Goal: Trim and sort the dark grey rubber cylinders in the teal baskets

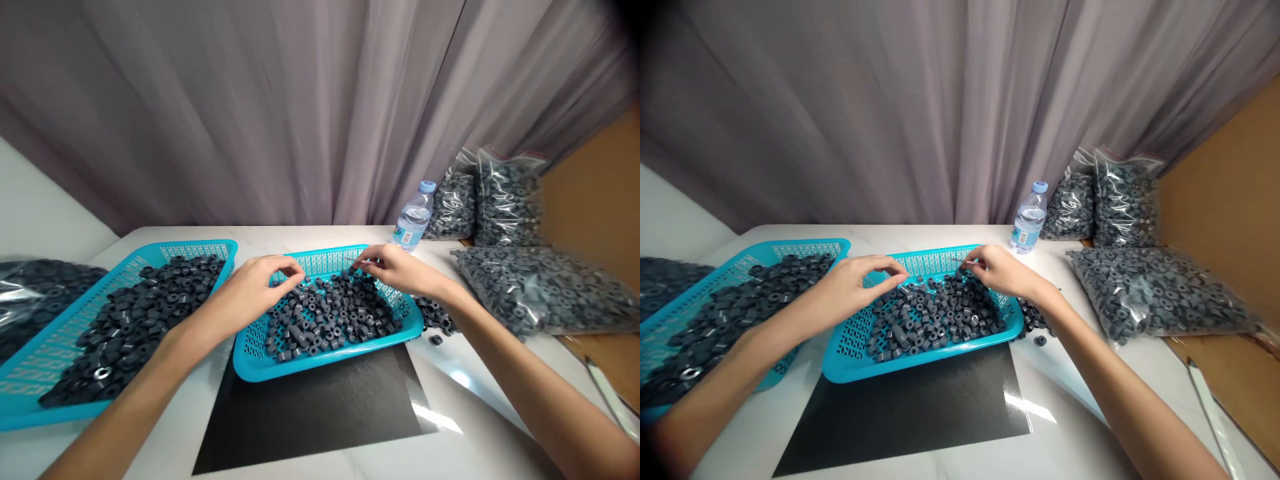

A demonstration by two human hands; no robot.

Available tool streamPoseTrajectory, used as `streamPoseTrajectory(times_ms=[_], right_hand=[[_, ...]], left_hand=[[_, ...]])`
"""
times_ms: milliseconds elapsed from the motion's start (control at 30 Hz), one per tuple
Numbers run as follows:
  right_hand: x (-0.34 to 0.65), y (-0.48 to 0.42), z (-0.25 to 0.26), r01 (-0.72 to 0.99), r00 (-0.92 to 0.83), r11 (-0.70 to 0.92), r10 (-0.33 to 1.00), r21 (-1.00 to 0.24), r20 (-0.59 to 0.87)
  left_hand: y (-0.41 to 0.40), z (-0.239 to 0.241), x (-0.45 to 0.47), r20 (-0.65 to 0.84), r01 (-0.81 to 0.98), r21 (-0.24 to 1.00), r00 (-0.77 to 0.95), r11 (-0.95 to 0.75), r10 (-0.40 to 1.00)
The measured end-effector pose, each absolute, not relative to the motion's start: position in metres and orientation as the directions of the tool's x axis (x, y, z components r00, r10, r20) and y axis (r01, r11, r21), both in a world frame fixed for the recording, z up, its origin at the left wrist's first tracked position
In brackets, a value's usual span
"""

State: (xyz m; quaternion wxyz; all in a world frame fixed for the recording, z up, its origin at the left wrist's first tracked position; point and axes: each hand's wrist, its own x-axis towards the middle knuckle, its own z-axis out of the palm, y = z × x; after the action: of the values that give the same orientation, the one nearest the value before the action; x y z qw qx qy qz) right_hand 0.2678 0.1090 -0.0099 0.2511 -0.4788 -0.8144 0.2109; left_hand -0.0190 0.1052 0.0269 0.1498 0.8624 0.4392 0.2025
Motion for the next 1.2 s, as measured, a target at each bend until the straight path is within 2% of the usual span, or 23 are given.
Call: streamPoseTrajectory(times_ms=[100,200,300,400,500,567,633,700,767,900,1033,1100,1200], right_hand=[[0.264,0.099,0.007,0.544,-0.402,0.438,0.885,-0.715,0.236],[0.253,0.087,0.014,0.377,-0.429,0.413,0.871,-0.829,0.239],[0.242,0.079,0.016,0.263,-0.435,0.374,0.869,-0.889,0.237],[0.242,0.079,0.016,0.212,-0.429,0.367,0.868,-0.906,0.251],[0.25,0.089,0.008,0.371,-0.356,0.403,0.894,-0.837,0.273],[0.257,0.096,-0.002,0.617,-0.273,0.381,0.924,-0.688,0.267],[0.262,0.102,-0.014,0.804,-0.215,0.337,0.933,-0.49,0.29],[0.265,0.106,-0.023,0.879,-0.241,0.341,0.921,-0.333,0.308],[0.268,0.108,-0.028,0.881,-0.333,0.402,0.901,-0.25,0.276],[0.274,0.108,-0.029,0.842,-0.479,0.505,0.862,-0.191,0.166],[0.276,0.109,-0.029,0.864,-0.468,0.479,0.878,-0.155,0.103],[0.277,0.11,-0.029,0.86,-0.461,0.473,0.881,-0.19,0.108],[0.28,0.111,-0.023,0.813,-0.433,0.457,0.889,-0.361,0.15]], left_hand=[[0.096,0.021,0.001,0.192,0.607,0.591,0.533,-0.531,0.824],[0.087,0.015,0.021,0.257,0.484,0.713,0.493,-0.507,0.831],[0.081,0.013,0.03,0.39,0.422,0.723,0.403,-0.546,0.828],[0.079,0.015,0.028,0.421,0.448,0.703,0.366,-0.553,0.83],[0.079,0.018,0.022,0.404,0.504,0.671,0.367,-0.544,0.838],[0.08,0.019,0.018,0.381,0.523,0.671,0.365,-0.525,0.85],[0.082,0.018,0.016,0.348,0.525,0.684,0.376,-0.507,0.859],[0.084,0.016,0.013,0.314,0.541,0.678,0.4,-0.498,0.861],[0.087,0.013,0.009,0.278,0.589,0.645,0.412,-0.486,0.868],[0.096,0.009,-0.001,0.204,0.69,0.59,0.377,-0.42,0.904],[0.103,0.007,-0.006,0.189,0.65,0.655,0.353,-0.385,0.916],[0.104,0.006,-0.006,0.16,0.58,0.729,0.37,-0.363,0.915],[0.102,0.002,-0.001,0.096,0.465,0.832,0.416,-0.302,0.904]])
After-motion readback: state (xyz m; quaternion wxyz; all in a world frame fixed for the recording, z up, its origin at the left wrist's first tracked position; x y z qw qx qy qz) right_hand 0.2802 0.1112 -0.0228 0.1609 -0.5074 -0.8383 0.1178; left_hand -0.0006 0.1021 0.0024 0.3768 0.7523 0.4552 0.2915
